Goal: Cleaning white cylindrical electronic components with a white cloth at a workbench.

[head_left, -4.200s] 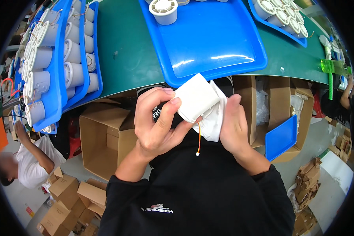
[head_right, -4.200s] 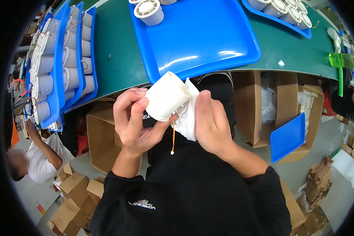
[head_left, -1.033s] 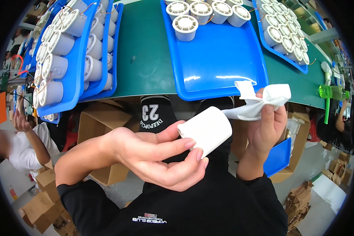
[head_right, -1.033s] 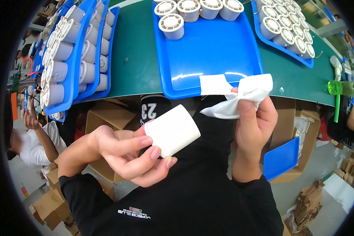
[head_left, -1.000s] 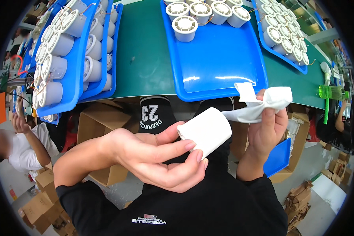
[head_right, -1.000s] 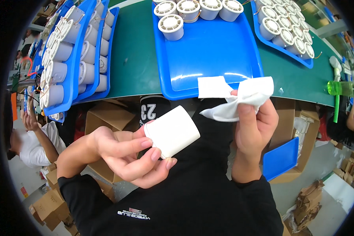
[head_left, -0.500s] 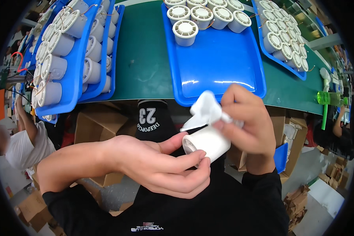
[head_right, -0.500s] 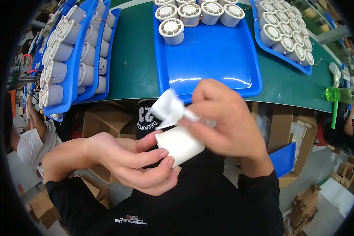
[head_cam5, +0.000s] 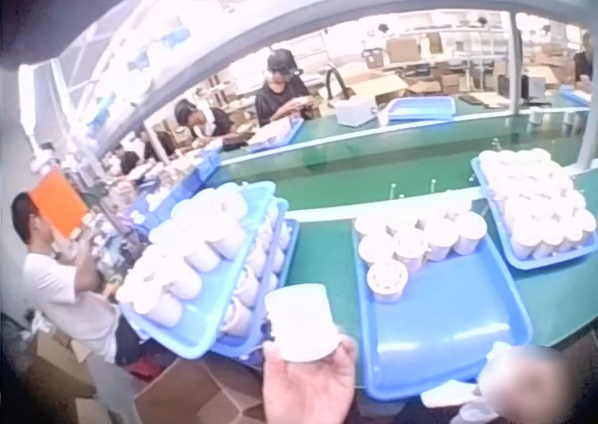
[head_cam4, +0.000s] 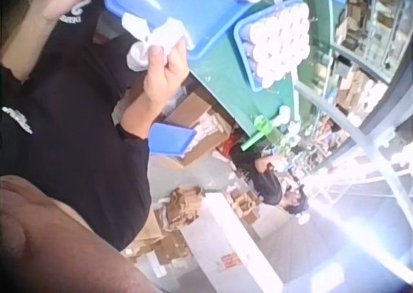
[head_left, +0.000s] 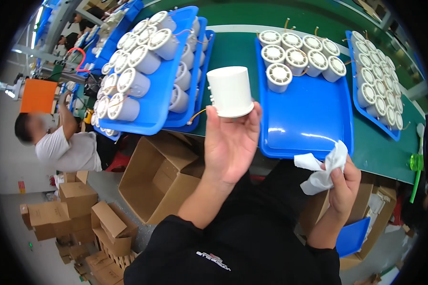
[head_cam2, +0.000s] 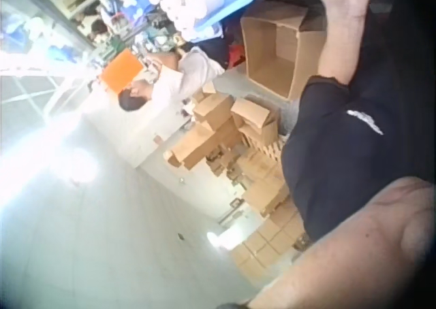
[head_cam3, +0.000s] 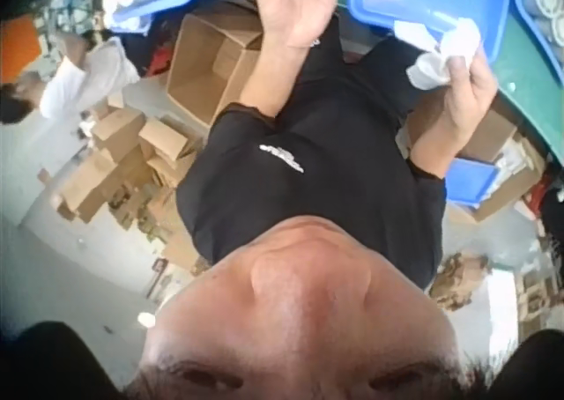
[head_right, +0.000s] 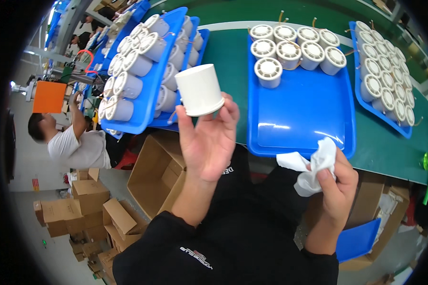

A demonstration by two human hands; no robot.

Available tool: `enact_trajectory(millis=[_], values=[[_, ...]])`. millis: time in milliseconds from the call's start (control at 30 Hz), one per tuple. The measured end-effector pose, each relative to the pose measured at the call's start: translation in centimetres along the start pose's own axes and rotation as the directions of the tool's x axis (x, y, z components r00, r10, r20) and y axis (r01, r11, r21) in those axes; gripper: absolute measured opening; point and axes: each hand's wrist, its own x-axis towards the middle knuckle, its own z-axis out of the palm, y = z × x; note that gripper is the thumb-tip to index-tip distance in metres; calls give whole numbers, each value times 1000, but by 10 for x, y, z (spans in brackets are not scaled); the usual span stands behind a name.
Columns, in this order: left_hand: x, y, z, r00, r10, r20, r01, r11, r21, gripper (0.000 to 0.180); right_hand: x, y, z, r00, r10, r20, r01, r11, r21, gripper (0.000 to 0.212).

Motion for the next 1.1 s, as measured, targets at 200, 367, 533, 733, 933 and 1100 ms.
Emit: enact_trajectory(millis=[200, 367, 533, 733, 933, 1100], values=[[2, -2, 4, 986, -129, 107, 161, 901, -402, 61, -8, 5, -2, 999, 15, -29, -14, 999, 46, 30], [-2, -3, 6, 973, -165, 160, 219, 881, -420, 64, -11, 8, -2, 998, 44, -48, -40, 997, 70, 31], [-5, -5, 5, 973, -180, 142, 224, 878, -423, 64, -12, 11, -3, 997, 52, -51, -47, 995, 87, 31], [9, -11, 15, 990, 114, 78, -138, 812, 567, 68, -17, 15, -15, 994, 63, -88, -54, 993, 105, 33], [93, -43, 60, 772, -437, 461, -627, -645, 437, 49, -28, 15, -20, 996, 44, -73, -34, 989, 144, 32], [141, -58, 41, 846, -513, 149, -527, -847, 77, 42, -37, 14, -22, 1000, 21, 6, -21, 987, 162, 30]])
